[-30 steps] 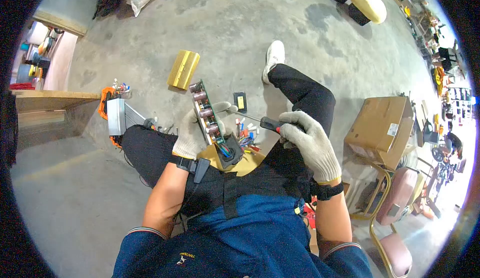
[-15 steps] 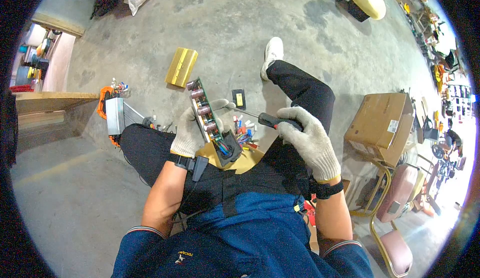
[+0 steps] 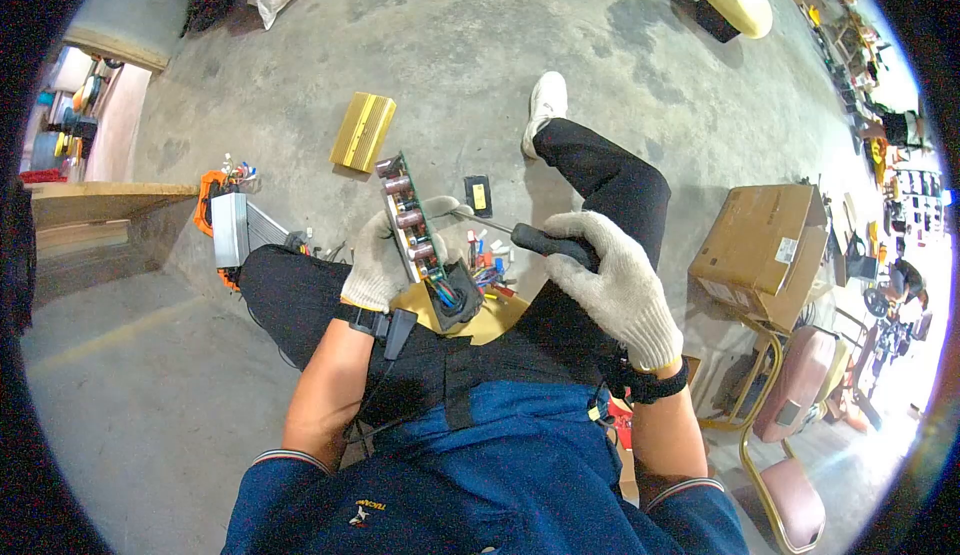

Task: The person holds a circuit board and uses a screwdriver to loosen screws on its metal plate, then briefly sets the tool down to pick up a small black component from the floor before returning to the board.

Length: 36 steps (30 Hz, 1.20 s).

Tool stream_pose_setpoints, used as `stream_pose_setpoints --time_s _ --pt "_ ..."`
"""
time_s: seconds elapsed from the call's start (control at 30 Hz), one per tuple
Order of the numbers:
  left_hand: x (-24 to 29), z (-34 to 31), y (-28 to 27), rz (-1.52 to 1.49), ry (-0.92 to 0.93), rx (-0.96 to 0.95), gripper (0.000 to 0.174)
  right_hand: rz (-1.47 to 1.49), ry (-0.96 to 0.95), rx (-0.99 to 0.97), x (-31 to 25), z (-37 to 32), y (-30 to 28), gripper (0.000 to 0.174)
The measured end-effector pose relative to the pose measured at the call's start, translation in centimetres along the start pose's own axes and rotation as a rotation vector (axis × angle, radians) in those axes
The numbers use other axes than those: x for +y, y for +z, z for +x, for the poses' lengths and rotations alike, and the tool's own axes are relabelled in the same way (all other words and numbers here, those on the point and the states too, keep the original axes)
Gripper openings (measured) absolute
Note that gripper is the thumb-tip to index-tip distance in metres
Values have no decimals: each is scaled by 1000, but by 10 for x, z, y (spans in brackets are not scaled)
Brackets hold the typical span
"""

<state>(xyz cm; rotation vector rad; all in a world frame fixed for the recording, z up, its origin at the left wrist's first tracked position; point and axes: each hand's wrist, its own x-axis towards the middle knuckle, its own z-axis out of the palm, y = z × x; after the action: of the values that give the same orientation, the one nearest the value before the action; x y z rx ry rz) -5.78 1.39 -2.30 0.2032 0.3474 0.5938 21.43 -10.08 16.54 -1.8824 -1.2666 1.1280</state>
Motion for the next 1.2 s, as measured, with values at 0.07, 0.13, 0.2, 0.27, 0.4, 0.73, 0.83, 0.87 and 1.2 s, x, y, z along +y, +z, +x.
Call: stream_pose_setpoints --time_s 0.07,0.13,0.2,0.27,0.4,0.73,0.83,0.87,1.2 --pt "-2 1 -3 -39 -2 2 88 -15 -15 5 -2 -1 0 34" --pt "-2 -1 -6 -80 -2 7 86 -29 -18 37 -9 -3 0 34" --pt "1 0 0 -44 -4 46 83 -24 -36 86 -8 -1 6 35" --pt "3 -1 6 -72 7 52 77 -16 -53 135 -6 -1 8 36" --pt "9 -4 20 -214 -18 -2 54 5 -25 205 -10 3 17 37" --pt "12 -6 40 -198 -5 66 44 -51 -34 262 -4 6 21 34" --pt "14 -7 53 -212 22 73 44 -19 -35 266 -5 5 18 32" --pt "16 -8 53 -182 42 73 43 -27 -41 267 -7 5 19 31" --pt "9 -7 51 187 63 368 43 129 2 382 -38 -21 -9 27"
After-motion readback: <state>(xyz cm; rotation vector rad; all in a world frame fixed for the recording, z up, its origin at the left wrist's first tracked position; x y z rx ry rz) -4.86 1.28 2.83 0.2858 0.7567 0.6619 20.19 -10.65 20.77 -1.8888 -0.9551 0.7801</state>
